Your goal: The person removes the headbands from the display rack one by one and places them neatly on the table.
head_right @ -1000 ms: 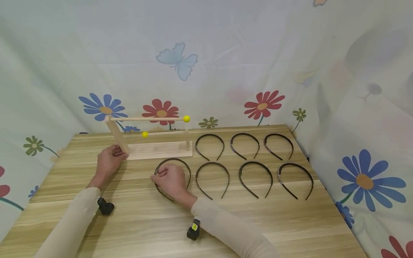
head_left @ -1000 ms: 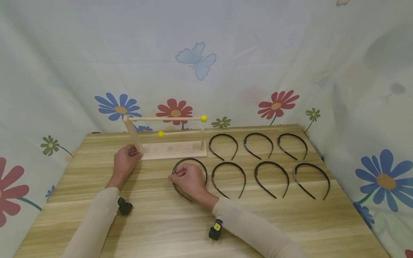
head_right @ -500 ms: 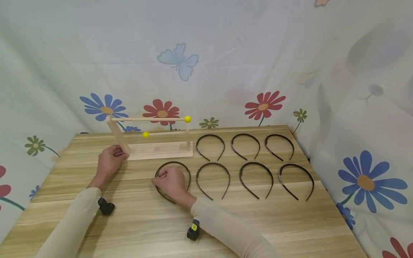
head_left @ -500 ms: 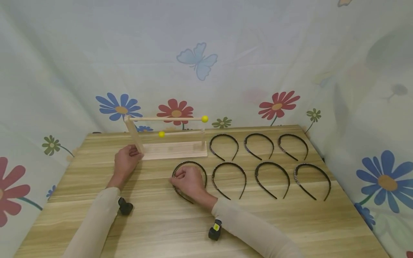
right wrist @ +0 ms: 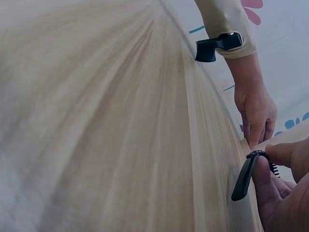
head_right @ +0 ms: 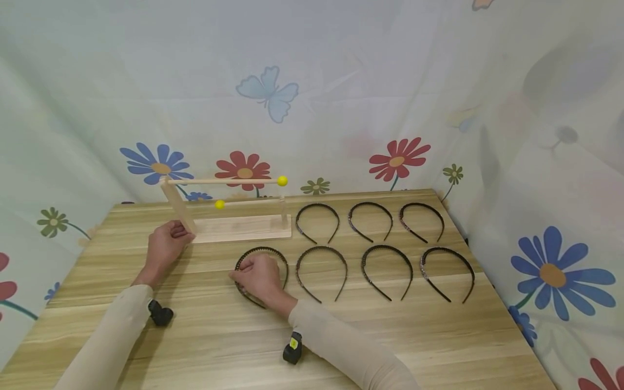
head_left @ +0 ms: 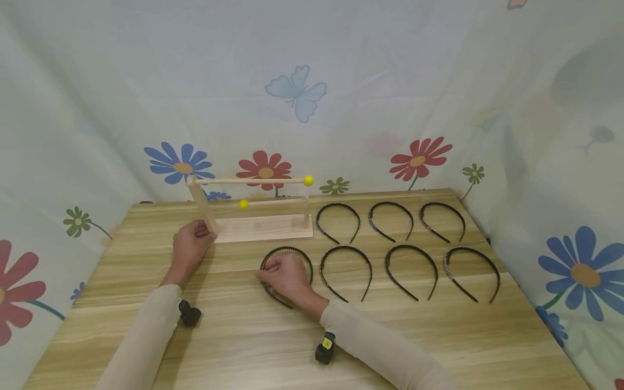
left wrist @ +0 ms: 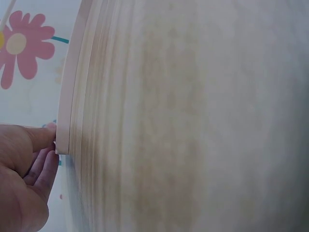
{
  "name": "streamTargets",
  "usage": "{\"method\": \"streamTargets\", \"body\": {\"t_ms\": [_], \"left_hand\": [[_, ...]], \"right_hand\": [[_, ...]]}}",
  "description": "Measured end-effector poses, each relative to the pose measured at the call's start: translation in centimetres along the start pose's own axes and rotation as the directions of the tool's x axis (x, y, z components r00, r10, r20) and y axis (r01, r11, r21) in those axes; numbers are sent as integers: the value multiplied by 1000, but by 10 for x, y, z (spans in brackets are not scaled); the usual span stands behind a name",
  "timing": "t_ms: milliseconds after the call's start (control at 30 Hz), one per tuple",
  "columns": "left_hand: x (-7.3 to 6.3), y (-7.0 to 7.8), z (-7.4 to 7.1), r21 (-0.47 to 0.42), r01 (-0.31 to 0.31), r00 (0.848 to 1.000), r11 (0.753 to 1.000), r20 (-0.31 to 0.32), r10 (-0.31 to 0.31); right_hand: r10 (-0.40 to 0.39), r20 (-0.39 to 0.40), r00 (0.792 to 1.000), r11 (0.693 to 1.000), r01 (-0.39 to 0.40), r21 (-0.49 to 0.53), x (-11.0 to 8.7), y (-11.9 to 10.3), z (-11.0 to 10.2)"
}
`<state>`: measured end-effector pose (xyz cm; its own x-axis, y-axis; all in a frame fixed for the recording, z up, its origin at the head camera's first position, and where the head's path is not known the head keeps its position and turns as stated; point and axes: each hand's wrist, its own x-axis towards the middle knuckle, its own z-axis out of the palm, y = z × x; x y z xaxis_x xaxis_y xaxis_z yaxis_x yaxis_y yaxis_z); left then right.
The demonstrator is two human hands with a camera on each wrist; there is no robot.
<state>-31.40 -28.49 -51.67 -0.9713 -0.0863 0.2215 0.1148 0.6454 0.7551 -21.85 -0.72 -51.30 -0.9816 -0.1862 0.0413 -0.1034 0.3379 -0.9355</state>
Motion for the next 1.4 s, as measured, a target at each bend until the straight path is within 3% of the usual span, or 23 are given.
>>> {"method": "streamTargets", "body": {"t_ms": [267, 433, 667, 1000, 1233, 1400], "left_hand": [[1, 2, 2, 9, 20, 1000, 1000, -7, -20], [2, 3, 2, 3, 20, 1000, 1000, -10, -20], [4, 0, -1, 17, 8, 1000, 1000, 2, -8], [4, -1, -8, 35, 25, 996, 999, 84, -28], [-9, 3, -16, 62, 0, 989, 998, 150, -9], [-31, 9, -24, 111, -69, 991, 991, 122, 56]], "right_hand": [[40, 18, 999, 999, -41, 18, 1, 3, 0], [24, 35, 999, 999, -26, 37, 2, 3, -2], [27, 37, 999, 995, -30, 95, 4, 1, -21], [-86, -34, 996, 983, 91, 157, 15, -12, -92], [-167, -125, 978, 984, 173, 45, 8, -19, -154], [-222, -196, 955, 973, 205, -104, -6, -23, -192]]}}
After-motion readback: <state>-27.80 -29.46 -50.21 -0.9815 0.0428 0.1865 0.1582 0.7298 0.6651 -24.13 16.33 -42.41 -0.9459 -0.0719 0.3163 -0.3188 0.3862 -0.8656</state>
